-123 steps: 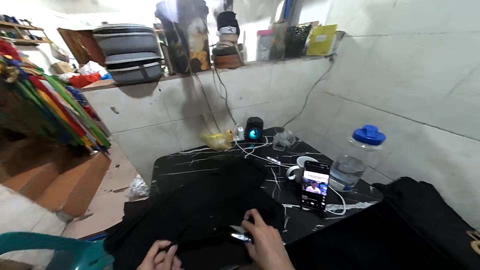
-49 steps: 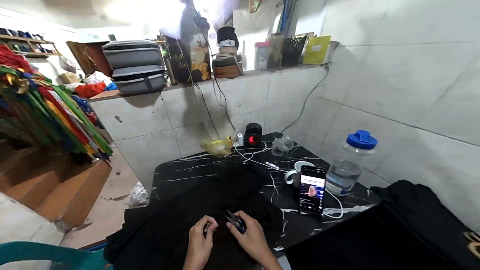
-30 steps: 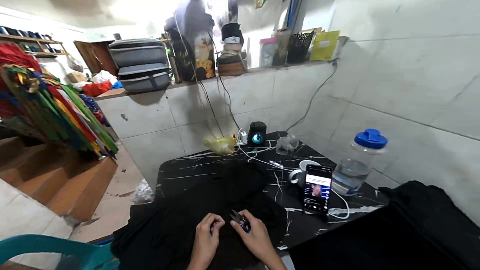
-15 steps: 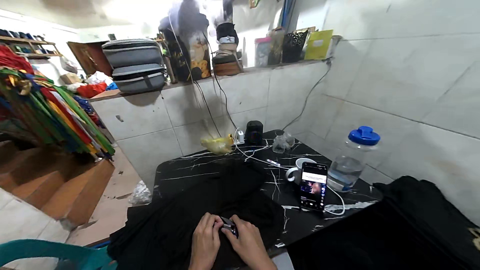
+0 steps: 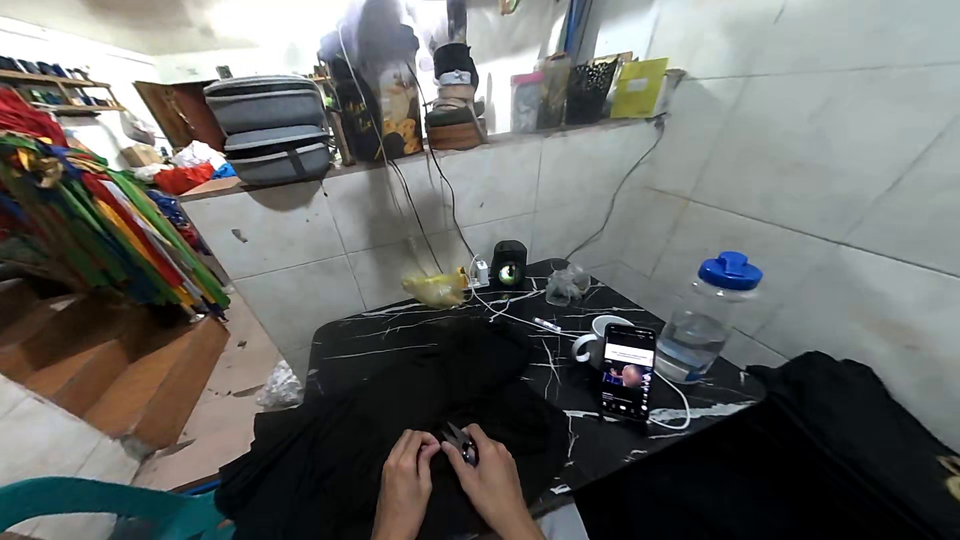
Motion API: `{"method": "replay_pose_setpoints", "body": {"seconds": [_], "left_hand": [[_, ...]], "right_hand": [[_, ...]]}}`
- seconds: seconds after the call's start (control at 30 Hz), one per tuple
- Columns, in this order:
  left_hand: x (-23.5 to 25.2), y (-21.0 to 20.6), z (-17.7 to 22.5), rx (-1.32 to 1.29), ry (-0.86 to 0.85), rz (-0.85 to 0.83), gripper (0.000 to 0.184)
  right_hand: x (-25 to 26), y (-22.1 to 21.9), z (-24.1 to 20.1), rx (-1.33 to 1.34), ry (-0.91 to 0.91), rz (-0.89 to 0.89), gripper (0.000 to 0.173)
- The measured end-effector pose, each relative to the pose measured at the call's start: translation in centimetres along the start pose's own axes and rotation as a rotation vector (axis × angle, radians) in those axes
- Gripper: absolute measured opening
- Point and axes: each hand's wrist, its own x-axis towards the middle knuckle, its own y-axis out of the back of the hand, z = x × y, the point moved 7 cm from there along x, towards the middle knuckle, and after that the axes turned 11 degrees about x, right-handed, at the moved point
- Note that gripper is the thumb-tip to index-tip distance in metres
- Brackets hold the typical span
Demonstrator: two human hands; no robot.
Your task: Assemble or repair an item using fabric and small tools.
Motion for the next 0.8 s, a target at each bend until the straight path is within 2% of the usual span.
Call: {"method": "replay_pose_setpoints", "body": {"seconds": [0.1, 0.2, 0.3, 0.47, 0.6, 0.8], "left_hand": [[0.0, 0.3, 0.2, 0.071, -0.019, -0.135, 0.021], [0.0, 0.6, 0.8, 0.197, -0.052, -0.172, 0.010], [-0.1, 0.4, 1.0, 0.261, -0.092, -0.147, 0.009], [0.0, 0.5, -0.4, 0.068, -0.017, -0.108, 0.016], [-0.1, 0.8, -0.4, 0.050, 0.027, -0.046, 0.016], [-0.3, 1.0, 0.5, 0.055, -0.049, 0.037, 0.012]], "right_hand": [[0.3, -0.4, 0.6, 0.061, -0.018, -0.014, 0.047], [0.2, -0.7, 0.6, 0.057, -0.045, -0.047, 0.044], [0.2, -0.8, 0.7, 0.045, -0.043, -0.050, 0.043], [0.1, -0.4, 0.3, -0.010, 0.009, -0.160, 0.048], [-0.5, -0.5, -0.9, -0.159, 0.080, -0.254, 0.049], [-1.0, -1.7, -1.7, -0.214, 0.090, -0.250, 0.050]]}}
